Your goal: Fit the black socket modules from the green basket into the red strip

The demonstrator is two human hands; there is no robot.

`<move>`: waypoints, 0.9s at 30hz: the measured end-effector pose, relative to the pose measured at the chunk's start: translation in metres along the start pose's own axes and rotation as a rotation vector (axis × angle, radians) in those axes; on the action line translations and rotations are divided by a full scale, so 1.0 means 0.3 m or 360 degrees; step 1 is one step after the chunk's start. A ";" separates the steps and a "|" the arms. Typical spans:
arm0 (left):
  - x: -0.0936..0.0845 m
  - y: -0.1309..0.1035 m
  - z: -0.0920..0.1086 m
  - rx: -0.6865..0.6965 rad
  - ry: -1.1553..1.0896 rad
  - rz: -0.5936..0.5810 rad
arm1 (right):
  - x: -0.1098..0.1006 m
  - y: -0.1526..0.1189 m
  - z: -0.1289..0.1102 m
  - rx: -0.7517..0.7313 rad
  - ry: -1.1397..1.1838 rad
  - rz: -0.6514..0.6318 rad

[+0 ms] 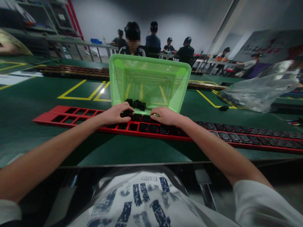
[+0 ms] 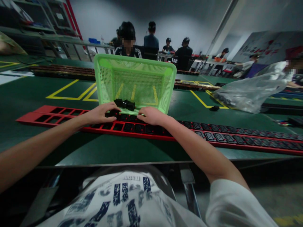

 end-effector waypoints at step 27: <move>-0.023 -0.010 -0.012 -0.0063 -0.0016 -0.0050 | -0.003 -0.008 -0.008 -0.0016 0.0017 -0.0007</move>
Point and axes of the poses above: each hand's wrist, its own y-axis towards the middle knuckle, its own x-axis out of the palm, z = x × y, the point moved 1 cm from there along y, towards the middle knuckle, and after that the axes turned 5 degrees about z, right-handed, at the moved point
